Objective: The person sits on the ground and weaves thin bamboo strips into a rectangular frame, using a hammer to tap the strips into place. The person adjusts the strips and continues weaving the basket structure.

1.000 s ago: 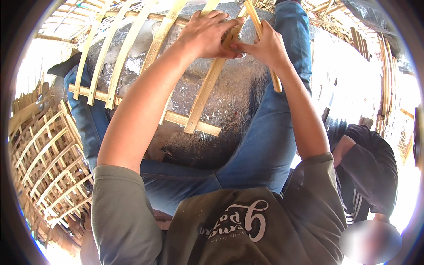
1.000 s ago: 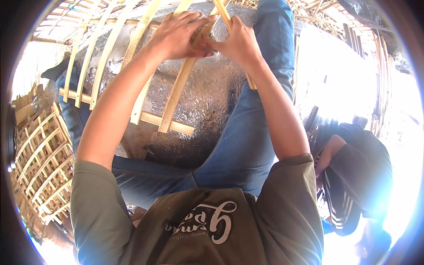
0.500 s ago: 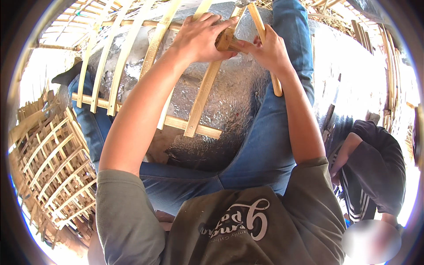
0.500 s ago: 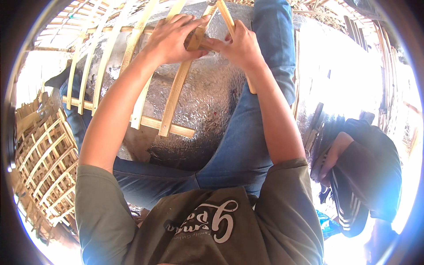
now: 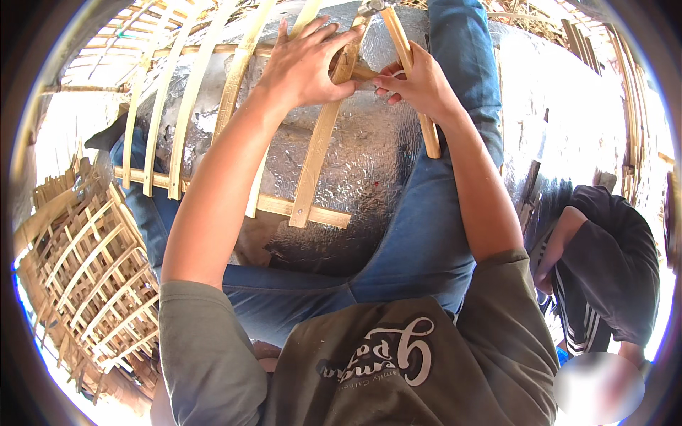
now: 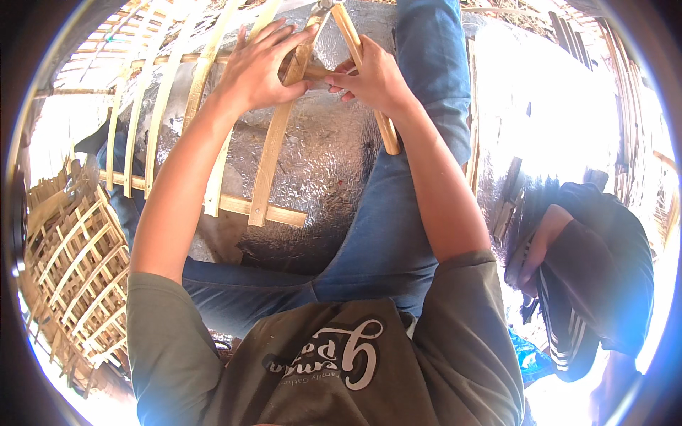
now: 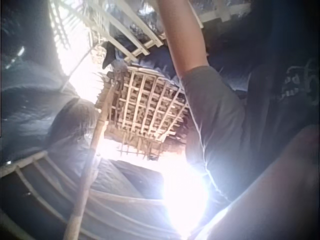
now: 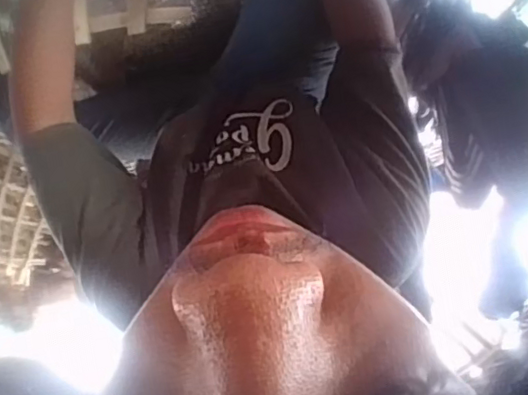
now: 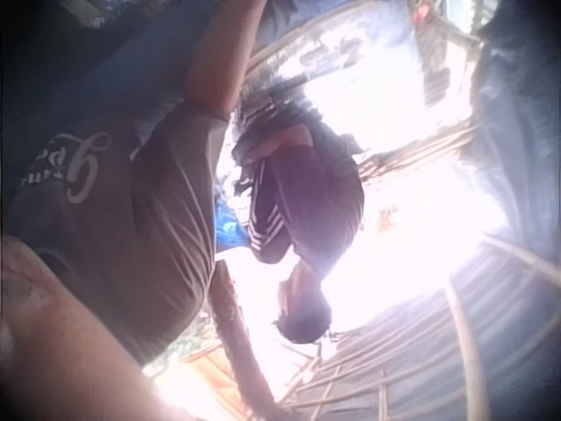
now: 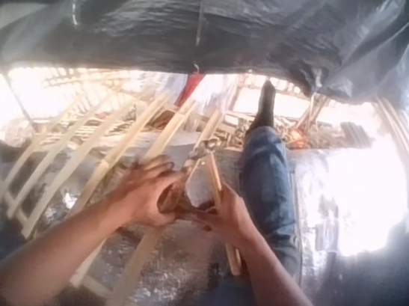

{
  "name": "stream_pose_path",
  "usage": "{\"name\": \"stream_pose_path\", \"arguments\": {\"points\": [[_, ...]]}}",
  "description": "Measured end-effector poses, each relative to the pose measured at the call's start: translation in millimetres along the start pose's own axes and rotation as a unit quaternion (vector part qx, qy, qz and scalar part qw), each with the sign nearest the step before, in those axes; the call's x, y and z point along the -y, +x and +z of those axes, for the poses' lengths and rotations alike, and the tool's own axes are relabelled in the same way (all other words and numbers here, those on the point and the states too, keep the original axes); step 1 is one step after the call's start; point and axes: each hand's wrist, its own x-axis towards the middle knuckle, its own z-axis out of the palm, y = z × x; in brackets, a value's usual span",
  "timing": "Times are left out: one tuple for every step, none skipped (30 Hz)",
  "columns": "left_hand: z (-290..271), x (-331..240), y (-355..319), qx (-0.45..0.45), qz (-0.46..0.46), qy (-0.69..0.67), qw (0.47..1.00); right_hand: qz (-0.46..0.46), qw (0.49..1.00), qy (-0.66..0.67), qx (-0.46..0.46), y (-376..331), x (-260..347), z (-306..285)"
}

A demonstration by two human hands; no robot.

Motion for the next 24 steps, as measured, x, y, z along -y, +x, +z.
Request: {"name": "stream_pose_path", "arguments": {"points": [[-0.2, -1.1, 0.1, 0.006, -0.004, -0.001, 1.0, -0.001, 1.0, -0.002, 0.001, 0.2, 1.6, -1.0], [-1.4, -1.7, -0.4, 0.013, -0.009, 0.0, 1.0, 0.0, 1.0, -0.001, 0.001, 0.2, 2.1, -1.4], [-2.4, -2.1, -0.7, 0.019, -0.013, 0.001, 1.0, 0.0, 1.0, 0.0, 0.001, -0.4, 2.5, -1.6], [-2.8, -2.5, -0.8, 0.014, -0.013, 0.002, 1.0, 0.0, 1.0, 0.001, 0.001, -0.7, 3.1, -1.6], [-2.2, -3.0, -1.7, 0.01, -0.013, 0.002, 1.0, 0.0, 1.0, 0.002, 0.002, -0.9, 3.8, -1.4], [-1.7, -3.1, -2.7, 0.006, -0.013, 0.003, 1.0, -0.001, 1.0, 0.002, 0.003, -1.0, 4.7, -1.0], [-1.5, -2.6, -3.7, 0.002, -0.012, 0.002, 1.0, -0.001, 1.0, 0.003, 0.004, -0.9, 4.7, -0.3], [-1.5, -2.6, -3.8, -0.002, -0.011, -0.001, 1.0, -0.001, 1.0, 0.005, 0.003, -1.2, 4.4, -0.5], [-1.5, -2.7, -4.0, -0.007, -0.009, -0.004, 1.0, 0.0, 1.0, 0.008, 0.002, -1.4, 3.9, -0.6], [-1.3, -3.1, -4.1, -0.009, -0.008, -0.007, 1.0, 0.0, 1.0, 0.01, 0.001, -1.7, 3.6, -0.8], [-1.4, -3.1, -4.4, -0.011, -0.008, -0.009, 1.0, -0.004, 1.0, 0.008, 0.0, -1.8, 4.2, -0.8], [-1.5, -3.1, -4.7, -0.014, -0.007, -0.011, 1.0, -0.008, 1.0, 0.007, 0.0, -2.3, 5.2, -0.9], [-1.7, -2.7, -4.7, -0.01, -0.009, -0.011, 1.0, -0.013, 1.0, 0.005, -0.001, -2.6, 6.1, -1.0], [-3.0, -2.9, -4.3, -0.007, -0.011, -0.011, 1.0, -0.012, 1.0, 0.007, -0.002, -2.6, 6.4, -1.0], [-4.0, -3.3, -4.2, -0.004, -0.014, -0.011, 1.0, -0.011, 1.0, 0.009, -0.004, -2.5, 6.5, -1.0], [-4.1, -3.6, -4.0, -0.005, -0.014, -0.008, 1.0, -0.01, 1.0, 0.011, -0.005, -2.4, 6.8, -0.9], [-3.7, -3.7, -3.3, -0.006, -0.015, -0.005, 1.0, -0.01, 1.0, 0.007, -0.001, -2.3, 8.2, -1.6], [-3.5, -3.2, -2.9, -0.007, -0.015, -0.002, 1.0, -0.01, 1.0, 0.004, 0.004, -2.1, 10.4, -2.7], [-3.7, -2.0, -2.8, -0.012, -0.015, -0.004, 1.0, -0.01, 1.0, 0.001, 0.008, -1.8, 11.6, -3.0], [-3.9, -1.4, -1.7, -0.017, -0.013, -0.006, 1.0, -0.017, 1.0, 0.003, -0.001, -1.0, 9.9, -3.0], [-4.1, -1.3, -0.7, -0.023, -0.012, -0.009, 1.0, -0.024, 1.0, 0.006, -0.009, 0.6, 6.9, -2.9], [-3.6, -1.3, -0.2, -0.023, -0.012, -0.007, 1.0, -0.03, 0.999, 0.008, -0.018, 1.7, 5.1, -3.0], [-3.0, -0.9, -0.2, -0.023, -0.013, -0.005, 1.0, -0.03, 0.999, 0.002, -0.017, 2.5, 5.0, -2.8], [-2.3, -0.6, -0.1, -0.023, -0.014, -0.003, 1.0, -0.03, 0.999, -0.003, -0.017, 3.2, 5.1, -2.6]]}}
